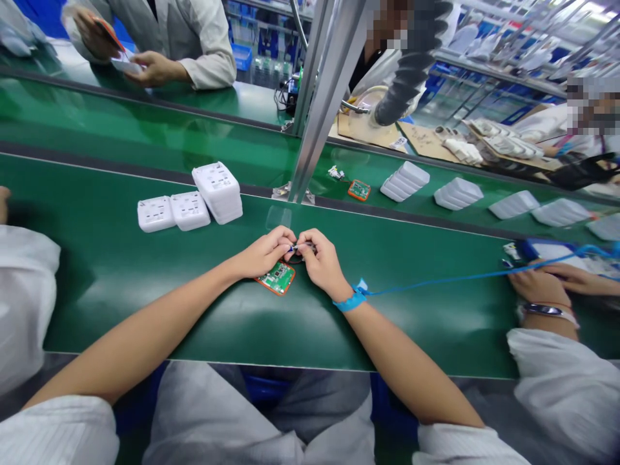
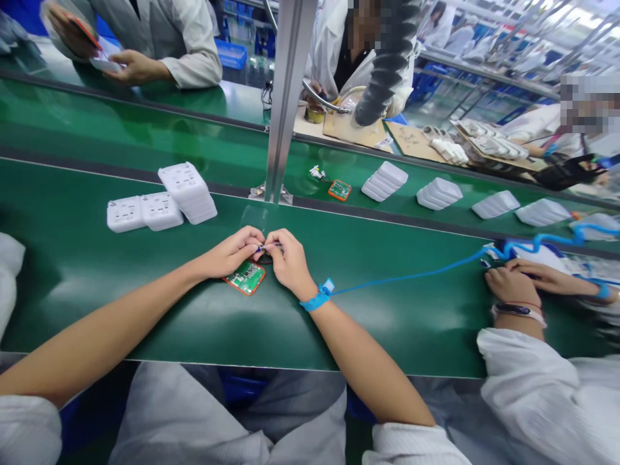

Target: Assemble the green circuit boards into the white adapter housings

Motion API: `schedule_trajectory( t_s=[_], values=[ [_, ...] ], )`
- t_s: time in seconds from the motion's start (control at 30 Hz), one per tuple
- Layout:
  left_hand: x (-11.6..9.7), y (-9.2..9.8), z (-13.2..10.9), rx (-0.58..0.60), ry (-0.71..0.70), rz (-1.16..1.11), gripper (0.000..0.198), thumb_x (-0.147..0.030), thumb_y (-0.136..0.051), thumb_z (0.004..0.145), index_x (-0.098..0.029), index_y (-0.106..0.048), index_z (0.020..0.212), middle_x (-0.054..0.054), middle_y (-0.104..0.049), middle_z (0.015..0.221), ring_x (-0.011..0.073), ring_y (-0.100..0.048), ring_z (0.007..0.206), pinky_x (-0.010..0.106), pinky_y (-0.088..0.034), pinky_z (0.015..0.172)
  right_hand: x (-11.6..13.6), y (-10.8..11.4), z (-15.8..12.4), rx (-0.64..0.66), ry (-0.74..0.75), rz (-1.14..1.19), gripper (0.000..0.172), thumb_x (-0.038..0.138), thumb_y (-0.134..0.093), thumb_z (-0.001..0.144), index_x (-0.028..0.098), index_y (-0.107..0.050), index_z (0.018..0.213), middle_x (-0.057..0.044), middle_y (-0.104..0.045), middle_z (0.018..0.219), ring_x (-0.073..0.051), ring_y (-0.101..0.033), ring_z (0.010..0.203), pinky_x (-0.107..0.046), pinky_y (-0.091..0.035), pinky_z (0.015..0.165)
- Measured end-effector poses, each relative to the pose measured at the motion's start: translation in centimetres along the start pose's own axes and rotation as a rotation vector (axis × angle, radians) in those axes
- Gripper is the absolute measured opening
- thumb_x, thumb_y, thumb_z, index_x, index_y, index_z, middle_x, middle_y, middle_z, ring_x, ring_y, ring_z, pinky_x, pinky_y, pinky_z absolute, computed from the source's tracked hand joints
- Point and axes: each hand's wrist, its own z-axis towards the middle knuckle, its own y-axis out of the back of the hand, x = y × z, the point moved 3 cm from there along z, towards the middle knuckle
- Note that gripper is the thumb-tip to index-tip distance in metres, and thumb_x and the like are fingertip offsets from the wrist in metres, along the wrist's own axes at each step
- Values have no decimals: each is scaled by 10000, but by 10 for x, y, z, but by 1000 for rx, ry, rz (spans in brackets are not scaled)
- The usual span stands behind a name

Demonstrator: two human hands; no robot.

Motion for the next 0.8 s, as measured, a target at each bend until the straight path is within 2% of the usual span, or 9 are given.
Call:
schedule_trajectory(
  t_s=[0.43,0.63,0.73,0.8],
  values=[
    [-1,0,3,-62,-45,96,109,-283,-413,953,-210,-473,1007,-30,-577,730,142,-554,689,274,-449,686,1,-3,0,-30,-40,10,83,213,-540,868,214,-580,795,-12,-608,811,-141,-589,676,-298,-482,682],
    [1,-2,4,-104,-35,148,115,-260,-412,949,-209,-485,1022,-33,-612,722,141,-584,680,273,-466,693,8,-7,3,-59,36,-113,121,202,-538,881,220,-596,777,-36,-636,832,-178,-603,764,-322,-485,736],
    [-5,0,1,-130,-54,280,174,-310,-426,970,-204,-530,1060,19,-690,823,176,-636,780,319,-499,765,9,1,6,-14,60,-177,128,215,-562,894,218,-620,780,-37,-650,821,-188,-612,789,-325,-477,747],
    [-14,9,-3,-220,-130,539,243,-387,-521,953,-201,-587,1095,91,-723,1027,240,-639,969,396,-483,888,6,12,7,83,63,-230,124,237,-585,909,214,-648,804,-38,-673,821,-192,-622,784,-328,-478,752]
  ],
)
